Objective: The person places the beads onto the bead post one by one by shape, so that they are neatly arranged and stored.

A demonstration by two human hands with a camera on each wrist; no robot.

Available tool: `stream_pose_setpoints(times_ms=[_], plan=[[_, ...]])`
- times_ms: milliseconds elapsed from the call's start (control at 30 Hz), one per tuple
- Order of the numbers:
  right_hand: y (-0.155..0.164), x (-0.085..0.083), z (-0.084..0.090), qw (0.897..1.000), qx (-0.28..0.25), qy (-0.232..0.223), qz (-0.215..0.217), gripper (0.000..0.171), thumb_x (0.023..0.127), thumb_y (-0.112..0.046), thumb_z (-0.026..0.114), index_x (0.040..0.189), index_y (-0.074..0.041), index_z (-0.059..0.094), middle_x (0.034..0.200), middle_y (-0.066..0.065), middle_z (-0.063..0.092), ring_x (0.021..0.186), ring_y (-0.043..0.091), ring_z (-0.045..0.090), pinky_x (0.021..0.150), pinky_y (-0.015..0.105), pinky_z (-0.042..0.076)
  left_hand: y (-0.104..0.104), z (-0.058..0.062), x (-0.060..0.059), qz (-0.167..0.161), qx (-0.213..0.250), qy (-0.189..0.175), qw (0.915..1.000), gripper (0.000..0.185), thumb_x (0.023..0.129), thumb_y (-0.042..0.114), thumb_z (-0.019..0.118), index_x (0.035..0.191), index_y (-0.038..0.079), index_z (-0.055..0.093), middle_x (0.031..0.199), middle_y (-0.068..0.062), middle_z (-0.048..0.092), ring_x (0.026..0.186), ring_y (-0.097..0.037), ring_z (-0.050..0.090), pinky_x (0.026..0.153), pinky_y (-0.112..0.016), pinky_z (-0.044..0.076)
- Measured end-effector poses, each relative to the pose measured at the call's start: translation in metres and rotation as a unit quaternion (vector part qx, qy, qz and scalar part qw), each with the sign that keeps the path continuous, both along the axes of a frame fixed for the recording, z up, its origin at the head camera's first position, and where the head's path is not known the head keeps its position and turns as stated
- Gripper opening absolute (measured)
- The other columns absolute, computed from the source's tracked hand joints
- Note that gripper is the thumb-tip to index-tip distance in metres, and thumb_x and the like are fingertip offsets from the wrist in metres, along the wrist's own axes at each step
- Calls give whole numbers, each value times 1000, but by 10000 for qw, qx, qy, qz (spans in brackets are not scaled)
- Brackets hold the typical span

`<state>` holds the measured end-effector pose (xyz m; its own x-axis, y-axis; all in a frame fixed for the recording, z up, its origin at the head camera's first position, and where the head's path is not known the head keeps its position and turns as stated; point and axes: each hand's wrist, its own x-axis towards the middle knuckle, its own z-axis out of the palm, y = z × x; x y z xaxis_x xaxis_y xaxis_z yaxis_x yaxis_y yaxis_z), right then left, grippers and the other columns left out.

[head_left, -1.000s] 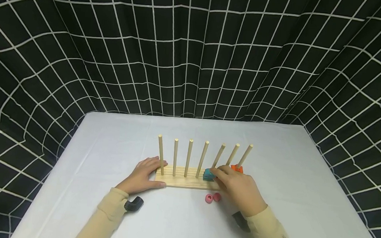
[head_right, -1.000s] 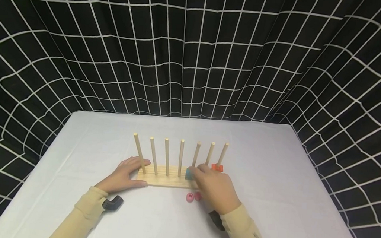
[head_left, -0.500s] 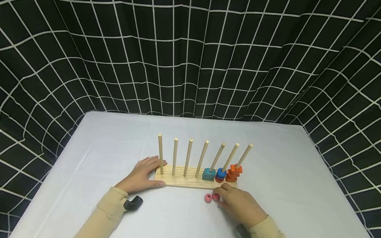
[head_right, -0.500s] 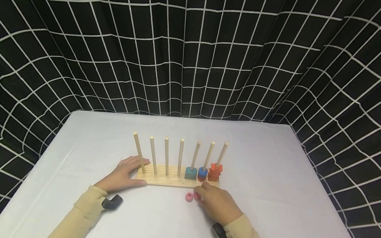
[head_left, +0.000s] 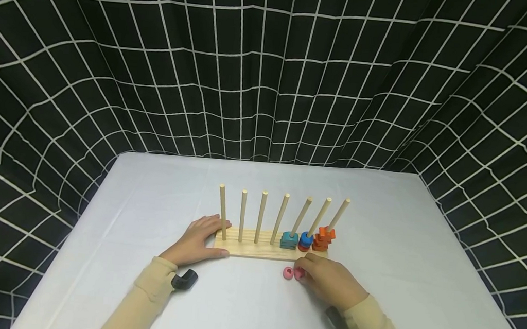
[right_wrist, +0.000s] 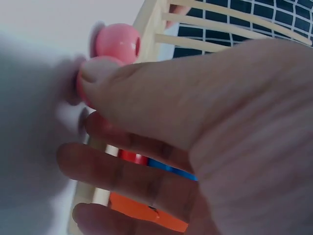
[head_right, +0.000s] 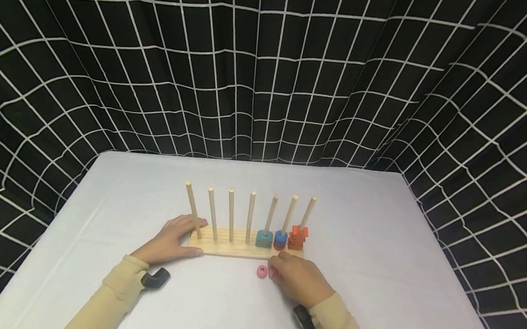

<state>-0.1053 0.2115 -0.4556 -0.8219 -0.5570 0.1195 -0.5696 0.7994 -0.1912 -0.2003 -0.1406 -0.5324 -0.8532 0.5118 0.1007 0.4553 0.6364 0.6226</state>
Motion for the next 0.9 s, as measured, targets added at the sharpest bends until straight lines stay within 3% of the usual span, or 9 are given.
stream_pose_setpoints(times_ms=[200,400,567,800,900], plan=[[-1,-2,-1,10000,17,82,4,16,82,-17,76,94,-17,66,84,-11,56,68,2,53,61,25,52,0,4,-1,-11,-71,-77,9999,74,75,67,66,139,33,48,150,2,41,143,-27,27,116,-56,15],[-3,-7,28,9949,-420,904,179,32,79,-15,79,106,-20,63,89,-11,54,66,2,52,58,21,52,1,9,1,-2,-53,-160,9999,74,76,63,68,139,30,49,150,0,41,143,-29,26,116,-57,15],[-11,-11,65,9753,-1302,1738,402,33,80,-15,77,111,-16,66,89,-10,62,64,1,53,54,18,49,1,8,1,16,-86,-149,9999,74,76,64,68,139,30,48,150,0,41,143,-28,27,116,-57,15],[-31,-19,97,9495,-2259,2179,-61,38,94,-41,57,112,-9,63,85,-2,72,52,1,50,46,13,40,2,7,3,41,-52,-86,9999,74,75,65,68,138,31,49,149,1,42,143,-27,27,116,-55,16],[-41,-27,103,9392,-2500,2339,-273,37,94,-40,58,110,-7,62,85,2,72,51,4,55,45,16,44,2,9,4,46,-27,-99,9999,74,75,64,69,138,30,49,149,1,43,143,-26,27,116,-55,16]])
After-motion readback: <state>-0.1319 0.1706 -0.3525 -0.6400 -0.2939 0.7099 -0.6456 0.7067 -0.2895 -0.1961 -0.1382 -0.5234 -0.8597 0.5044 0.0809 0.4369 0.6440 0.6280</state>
